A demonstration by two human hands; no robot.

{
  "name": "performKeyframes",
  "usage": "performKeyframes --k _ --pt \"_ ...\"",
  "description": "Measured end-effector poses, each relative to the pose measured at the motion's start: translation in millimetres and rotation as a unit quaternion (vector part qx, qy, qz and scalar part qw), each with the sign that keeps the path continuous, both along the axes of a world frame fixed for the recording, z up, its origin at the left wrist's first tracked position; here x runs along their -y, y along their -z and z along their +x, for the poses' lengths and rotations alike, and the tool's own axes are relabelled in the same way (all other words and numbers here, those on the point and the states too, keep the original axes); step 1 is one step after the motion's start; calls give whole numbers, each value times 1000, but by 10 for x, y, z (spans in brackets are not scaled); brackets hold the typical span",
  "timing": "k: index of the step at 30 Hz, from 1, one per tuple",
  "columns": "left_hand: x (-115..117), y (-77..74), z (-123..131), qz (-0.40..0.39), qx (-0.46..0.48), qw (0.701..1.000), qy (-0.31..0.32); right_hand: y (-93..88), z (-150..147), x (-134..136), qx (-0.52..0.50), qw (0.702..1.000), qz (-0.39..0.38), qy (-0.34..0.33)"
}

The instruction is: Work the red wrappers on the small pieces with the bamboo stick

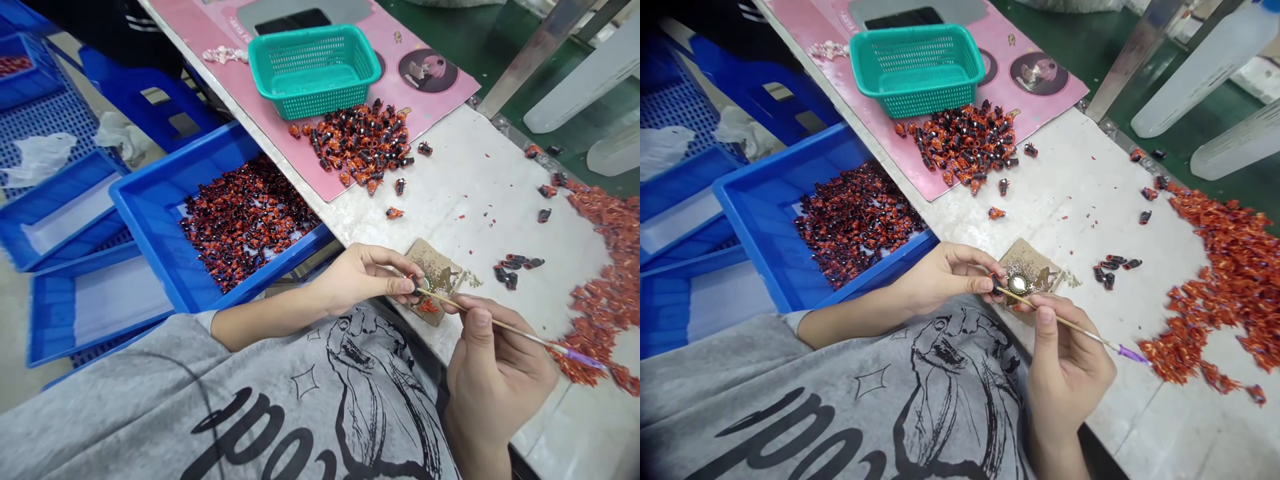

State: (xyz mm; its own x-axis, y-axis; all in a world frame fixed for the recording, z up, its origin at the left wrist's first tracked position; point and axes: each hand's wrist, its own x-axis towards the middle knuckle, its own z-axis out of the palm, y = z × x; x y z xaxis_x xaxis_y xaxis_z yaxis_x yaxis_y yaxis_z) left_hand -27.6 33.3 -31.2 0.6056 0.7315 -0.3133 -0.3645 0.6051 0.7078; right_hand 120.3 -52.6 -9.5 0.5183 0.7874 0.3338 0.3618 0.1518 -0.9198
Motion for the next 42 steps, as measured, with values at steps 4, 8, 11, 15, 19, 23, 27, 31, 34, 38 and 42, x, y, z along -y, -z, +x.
performKeyframes --k 4,8,11,15,19,23,27,31,34,38,42 --pt "4 -11 -5 0 11 1000 -2 -14 -11 -2 9 1000 1 3" --pt "7 -45 13 -12 18 1000 -8 -20 -21 -6 -20 999 18 -20" --pt "16 -58 32 -15 15 1000 -13 -20 -19 1 -25 999 36 -20" --pt "32 -33 35 6 7 1000 -5 -14 -9 19 -10 999 30 -21" --pt "46 -1 24 28 -2 1000 -6 4 -7 23 -30 998 45 -27" --pt "59 -4 27 53 -20 998 -3 6 -10 20 -36 997 60 -23" --pt "75 -14 28 78 -26 997 -1 -9 -17 29 -43 997 61 -21" --pt "83 -5 8 118 -43 992 8 -8 -23 33 -33 998 48 -7" --pt "85 0 -8 148 -51 988 9 4 -17 28 -30 998 53 -10" --pt "86 -14 -8 166 -35 985 -3 13 -2 26 -28 999 46 -5" --pt "88 -47 4 162 -35 986 -6 9 6 30 -35 997 63 -16"
